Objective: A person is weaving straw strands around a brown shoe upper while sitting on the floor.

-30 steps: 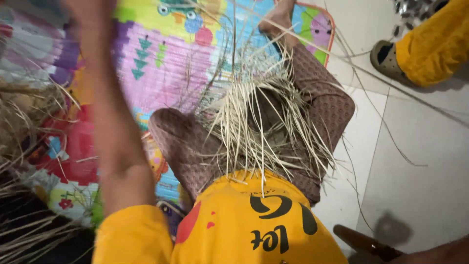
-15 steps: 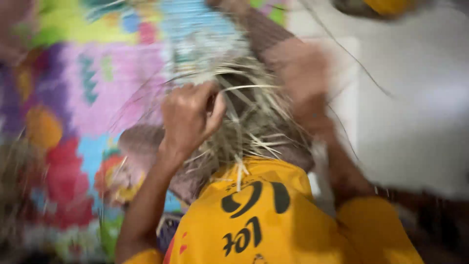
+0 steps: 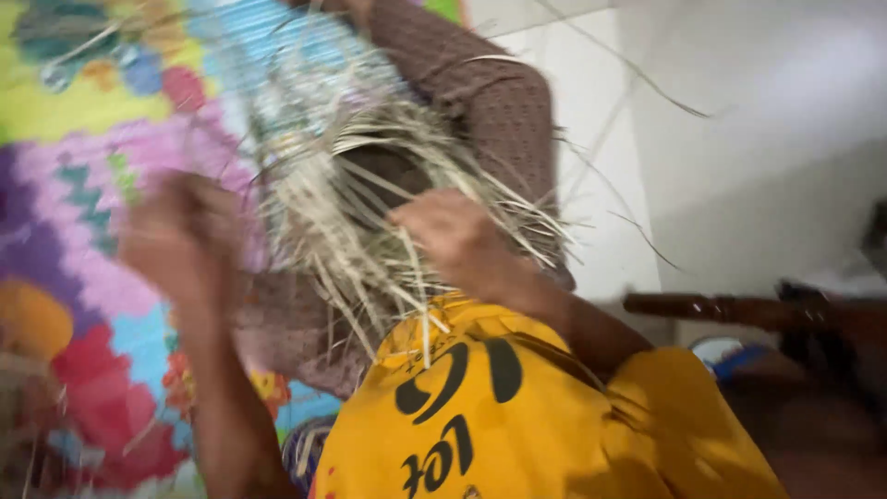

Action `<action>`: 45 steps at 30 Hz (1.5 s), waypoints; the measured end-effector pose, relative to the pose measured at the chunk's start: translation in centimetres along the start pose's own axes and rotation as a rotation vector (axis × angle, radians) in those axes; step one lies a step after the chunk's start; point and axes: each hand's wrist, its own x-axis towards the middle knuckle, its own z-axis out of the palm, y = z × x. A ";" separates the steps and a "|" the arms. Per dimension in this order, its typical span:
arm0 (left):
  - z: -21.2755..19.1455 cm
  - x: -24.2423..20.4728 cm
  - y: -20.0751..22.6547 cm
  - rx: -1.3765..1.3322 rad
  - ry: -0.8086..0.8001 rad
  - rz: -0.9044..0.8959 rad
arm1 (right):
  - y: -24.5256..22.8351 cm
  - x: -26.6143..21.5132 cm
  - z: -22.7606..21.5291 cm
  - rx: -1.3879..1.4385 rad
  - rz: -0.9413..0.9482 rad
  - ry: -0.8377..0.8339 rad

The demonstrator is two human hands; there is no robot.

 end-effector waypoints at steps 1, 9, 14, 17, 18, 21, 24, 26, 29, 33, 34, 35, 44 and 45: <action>-1.1 -0.2 -3.2 0.054 0.036 -0.095 | 0.3 0.6 -1.7 0.085 0.049 -0.016; -2.6 4.2 6.6 -0.907 -0.070 -0.338 | 1.1 4.5 -4.4 0.590 0.592 -0.303; 1.5 3.5 8.1 -1.341 -0.283 -0.345 | 2.0 2.9 -2.4 0.894 0.686 -0.228; 1.1 3.5 8.8 -1.505 -0.326 -0.370 | 1.5 3.3 -2.7 0.803 0.604 -0.167; 1.4 3.4 8.9 -1.508 -0.328 -0.370 | 1.8 3.2 -2.7 0.800 0.607 -0.168; 1.3 3.0 8.9 -1.541 -0.348 -0.395 | 2.3 3.1 -2.7 0.711 0.481 -0.137; 0.6 2.9 9.1 -1.544 -0.554 -0.395 | 2.2 3.5 -3.0 0.686 0.391 -0.095; 0.9 2.7 9.4 -1.670 -0.680 -0.423 | 2.5 3.5 -2.7 0.598 0.318 -0.137; 1.2 2.7 9.5 -1.707 -0.692 -0.423 | 2.3 3.7 -2.3 0.589 0.298 -0.181; 1.9 2.5 9.1 -1.680 -0.688 -0.404 | 2.3 3.5 -1.8 0.567 0.313 -0.255; 2.0 2.3 8.9 -1.671 -0.693 -0.394 | 2.1 3.9 -2.1 0.661 0.382 -0.317; 2.2 2.2 8.7 -1.661 -0.695 -0.383 | 1.9 4.3 -2.3 0.755 0.449 -0.379; -2.5 4.1 8.6 -1.139 -0.628 -0.114 | 1.9 5.3 -2.8 0.961 0.582 -0.520; -2.4 3.9 8.7 -1.140 -0.628 -0.114 | 2.0 5.1 -2.4 0.961 0.583 -0.521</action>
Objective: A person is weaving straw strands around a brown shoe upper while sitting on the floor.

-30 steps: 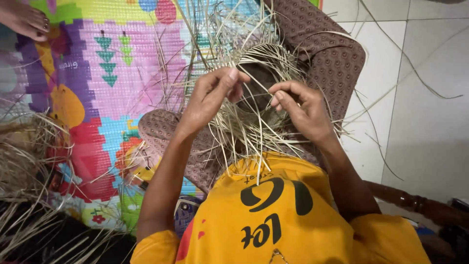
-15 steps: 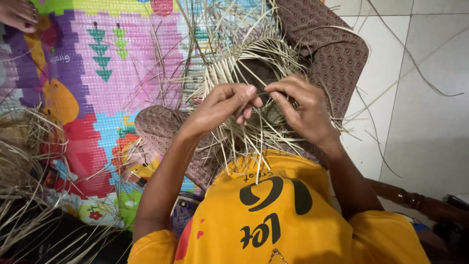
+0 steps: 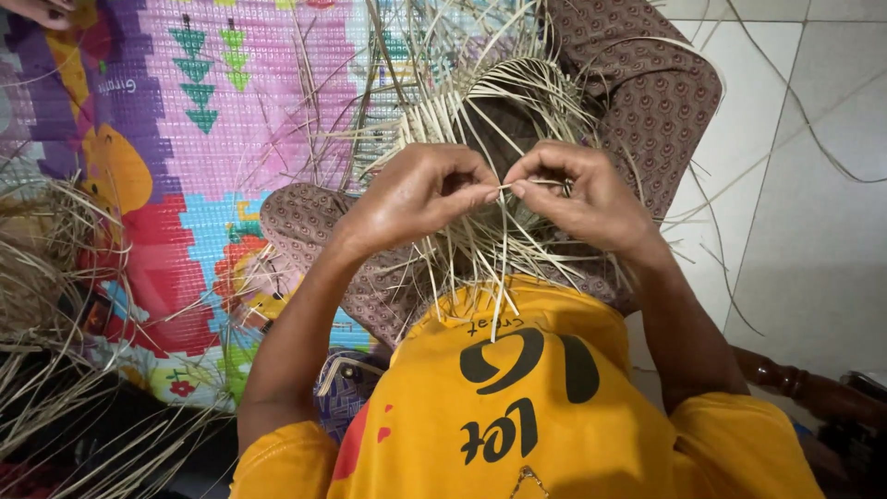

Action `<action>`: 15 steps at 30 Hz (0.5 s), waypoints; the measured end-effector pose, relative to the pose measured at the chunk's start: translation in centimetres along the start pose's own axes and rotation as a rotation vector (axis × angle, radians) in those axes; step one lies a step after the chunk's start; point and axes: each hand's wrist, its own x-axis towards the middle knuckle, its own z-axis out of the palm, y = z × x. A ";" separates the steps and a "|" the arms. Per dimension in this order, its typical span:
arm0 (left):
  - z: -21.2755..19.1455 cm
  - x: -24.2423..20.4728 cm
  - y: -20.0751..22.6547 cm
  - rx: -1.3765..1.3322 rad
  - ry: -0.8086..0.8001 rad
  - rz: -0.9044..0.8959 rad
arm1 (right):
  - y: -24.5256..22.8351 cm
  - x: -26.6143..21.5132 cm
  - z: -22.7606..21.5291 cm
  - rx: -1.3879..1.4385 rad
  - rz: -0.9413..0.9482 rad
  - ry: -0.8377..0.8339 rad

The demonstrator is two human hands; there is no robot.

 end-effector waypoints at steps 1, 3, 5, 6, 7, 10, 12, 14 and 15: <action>0.2 0.0 -0.2 0.000 0.002 0.010 | 0.4 0.1 0.1 -0.060 -0.042 0.038; 0.9 0.0 -1.1 -0.007 -0.005 0.026 | 1.4 0.2 0.0 -0.126 -0.076 0.083; 1.8 0.3 -2.5 0.015 0.049 0.113 | 2.5 0.4 -0.4 -0.296 -0.141 0.192; 2.2 0.3 -2.7 0.013 0.042 0.120 | 2.1 0.3 -0.4 -0.302 -0.138 0.201; 2.7 0.4 -3.0 -0.016 0.065 0.107 | 1.7 0.2 -0.3 -0.341 -0.141 0.216; 2.8 -0.2 -1.3 -0.137 0.069 0.069 | 2.4 -0.4 -1.6 -0.409 -0.150 0.252; 2.5 -1.1 0.0 -0.225 0.055 0.038 | 3.1 -1.0 -2.9 -0.432 -0.159 0.266; 2.4 -1.9 0.9 -0.511 0.063 0.046 | 3.5 -1.6 -4.2 -0.415 -0.174 0.303; 2.2 -2.5 1.4 -0.512 0.059 0.048 | 3.8 -1.9 -4.8 -0.417 -0.172 0.307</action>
